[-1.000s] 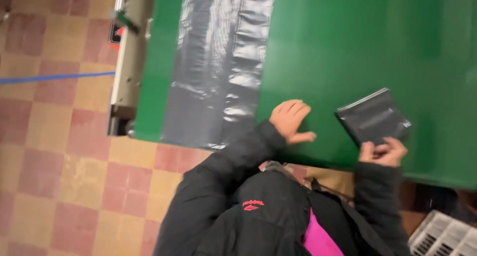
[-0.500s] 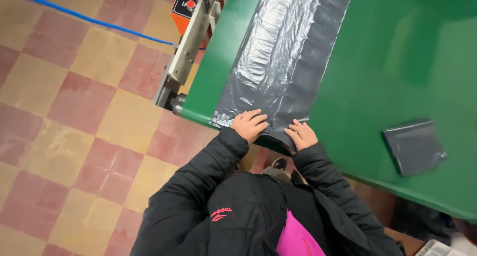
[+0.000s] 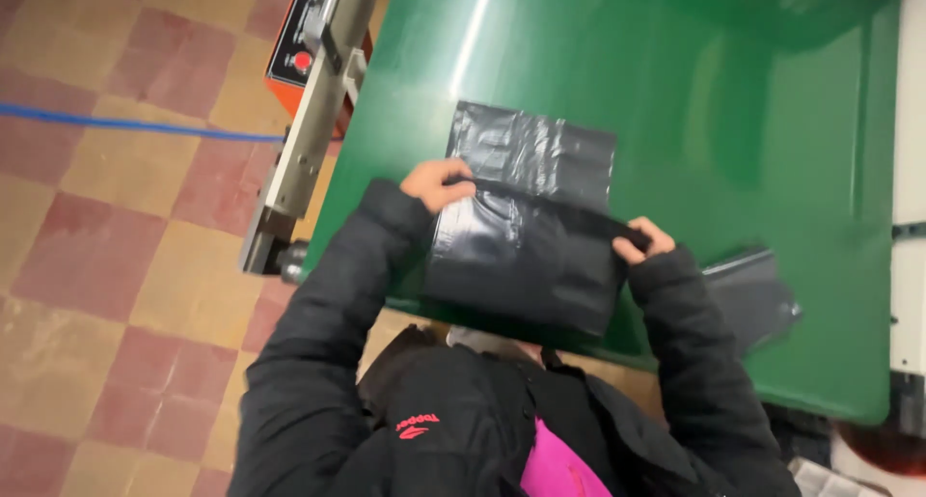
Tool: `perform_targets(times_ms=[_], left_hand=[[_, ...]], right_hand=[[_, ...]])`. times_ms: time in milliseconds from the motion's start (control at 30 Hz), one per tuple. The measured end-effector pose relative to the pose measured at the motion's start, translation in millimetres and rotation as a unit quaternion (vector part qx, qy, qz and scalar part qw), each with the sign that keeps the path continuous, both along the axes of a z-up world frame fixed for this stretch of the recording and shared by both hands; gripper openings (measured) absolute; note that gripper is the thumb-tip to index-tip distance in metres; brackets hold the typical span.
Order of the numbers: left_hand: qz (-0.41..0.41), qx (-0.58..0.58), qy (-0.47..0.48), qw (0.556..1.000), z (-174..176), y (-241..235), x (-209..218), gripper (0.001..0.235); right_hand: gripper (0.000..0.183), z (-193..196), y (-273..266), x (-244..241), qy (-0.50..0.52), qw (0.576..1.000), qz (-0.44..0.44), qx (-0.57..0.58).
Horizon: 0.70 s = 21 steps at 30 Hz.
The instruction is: Folding plastic bags and placing them in a container.
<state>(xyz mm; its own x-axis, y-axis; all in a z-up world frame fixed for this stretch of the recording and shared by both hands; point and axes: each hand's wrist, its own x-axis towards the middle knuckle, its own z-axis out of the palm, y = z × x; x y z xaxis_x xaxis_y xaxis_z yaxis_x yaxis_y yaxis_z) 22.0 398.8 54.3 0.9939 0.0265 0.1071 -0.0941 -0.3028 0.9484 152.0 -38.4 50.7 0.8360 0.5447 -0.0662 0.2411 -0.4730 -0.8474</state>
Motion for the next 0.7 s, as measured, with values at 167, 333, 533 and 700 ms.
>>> perform_targets(times_ms=[167, 333, 533, 700], left_hand=[[0.123, 0.072, -0.014, 0.990, -64.0, 22.6, 106.8, 0.031], [0.215, 0.220, 0.077, 0.948, -84.7, 22.4, 139.9, 0.031], [0.231, 0.370, 0.071, 0.897, -0.3, -25.0, 103.3, 0.031], [0.079, 0.081, 0.072, 0.991, 10.2, -83.9, 55.3, 0.052]], right_hand=[[0.027, 8.8, 70.6, 101.6, -0.043, 0.996, -0.030, -0.067], [0.036, -22.9, 99.7, 143.7, -0.147, 0.981, -0.027, -0.120], [0.062, -18.9, 130.9, 158.0, -0.215, 0.956, 0.091, -0.175], [0.037, 0.3, 153.4, 161.6, -0.174, 0.899, 0.181, -0.359]])
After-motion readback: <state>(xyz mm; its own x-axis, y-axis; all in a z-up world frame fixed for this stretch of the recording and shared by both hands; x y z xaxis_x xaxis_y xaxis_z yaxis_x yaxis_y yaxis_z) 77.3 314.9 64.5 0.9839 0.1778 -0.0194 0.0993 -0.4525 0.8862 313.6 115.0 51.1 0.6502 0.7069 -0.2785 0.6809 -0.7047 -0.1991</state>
